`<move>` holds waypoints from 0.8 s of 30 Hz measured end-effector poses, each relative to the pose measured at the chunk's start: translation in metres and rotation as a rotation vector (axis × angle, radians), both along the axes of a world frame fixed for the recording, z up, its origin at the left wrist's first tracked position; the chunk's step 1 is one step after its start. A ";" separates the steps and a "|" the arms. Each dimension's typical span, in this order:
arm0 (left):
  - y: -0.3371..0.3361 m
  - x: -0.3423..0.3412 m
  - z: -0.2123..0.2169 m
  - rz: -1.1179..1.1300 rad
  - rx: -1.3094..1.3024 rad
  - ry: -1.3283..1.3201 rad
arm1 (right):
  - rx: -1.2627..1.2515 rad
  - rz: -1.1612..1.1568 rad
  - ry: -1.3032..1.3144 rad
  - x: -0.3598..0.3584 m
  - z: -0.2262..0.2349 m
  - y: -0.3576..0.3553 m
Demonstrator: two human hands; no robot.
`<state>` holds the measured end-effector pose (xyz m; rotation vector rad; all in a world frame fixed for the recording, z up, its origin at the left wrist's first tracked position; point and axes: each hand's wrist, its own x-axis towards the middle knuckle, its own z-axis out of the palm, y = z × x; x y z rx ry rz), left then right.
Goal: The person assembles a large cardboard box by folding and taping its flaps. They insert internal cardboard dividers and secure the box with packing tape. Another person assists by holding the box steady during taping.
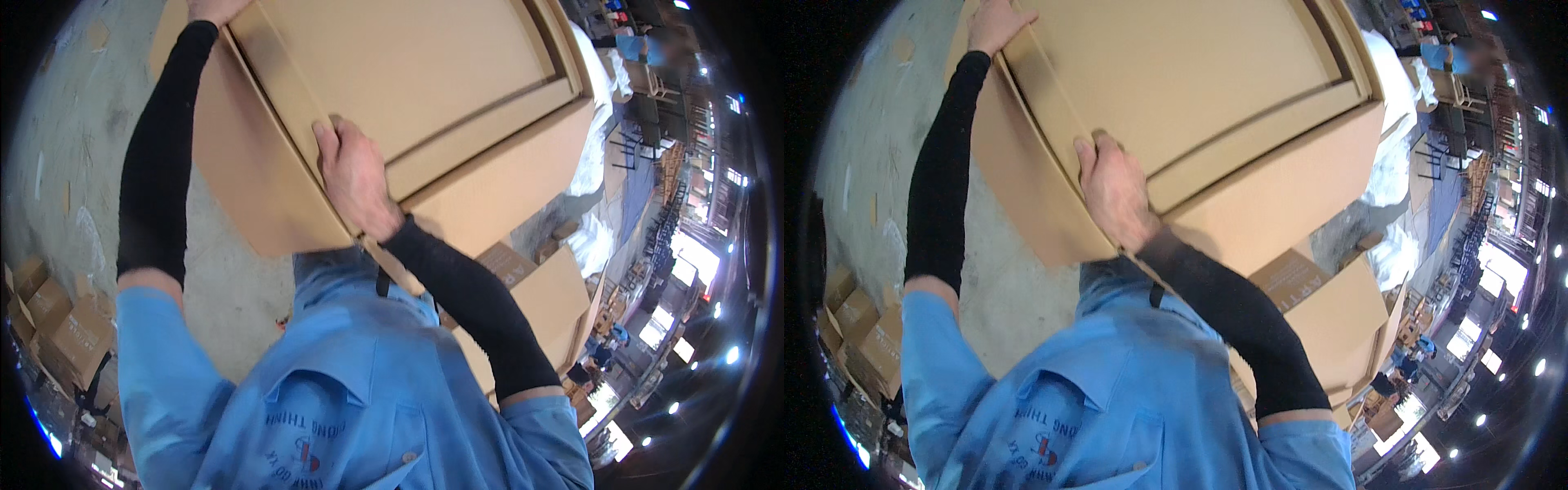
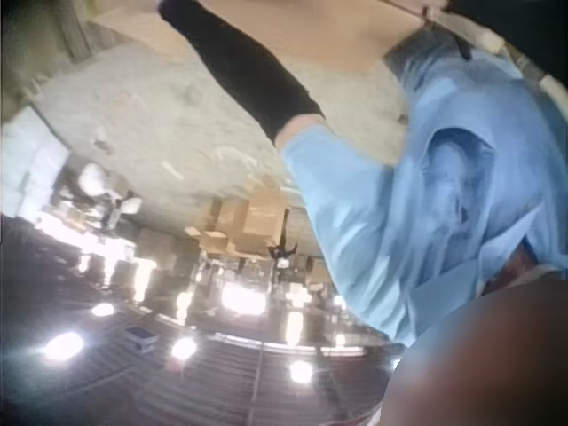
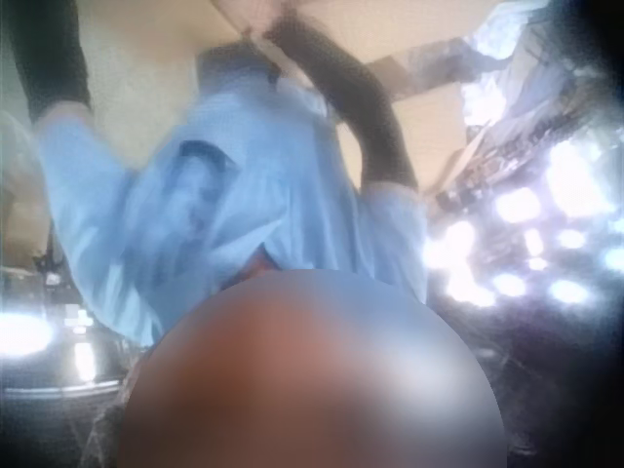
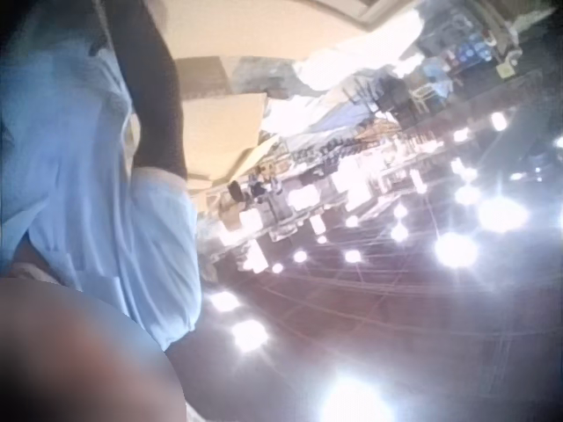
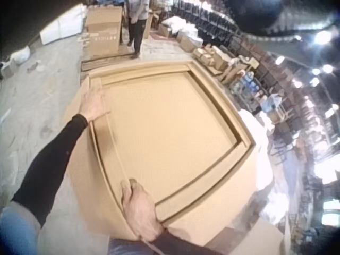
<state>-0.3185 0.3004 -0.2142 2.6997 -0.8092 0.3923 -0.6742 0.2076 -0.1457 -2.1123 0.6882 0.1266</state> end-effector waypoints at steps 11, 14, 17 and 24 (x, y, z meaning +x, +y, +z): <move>0.012 0.010 -0.025 -0.044 0.137 -0.123 | -0.526 -0.007 -0.700 0.000 0.082 -0.095; -0.023 -0.002 0.014 -0.038 0.187 -0.022 | -0.691 0.137 -0.660 -0.005 0.028 -0.073; -0.023 -0.007 0.017 0.021 0.116 -0.033 | -0.587 0.237 -0.357 -0.014 -0.043 -0.016; -0.022 -0.011 0.009 0.034 -0.103 0.051 | -0.513 0.105 -0.685 0.024 0.022 -0.062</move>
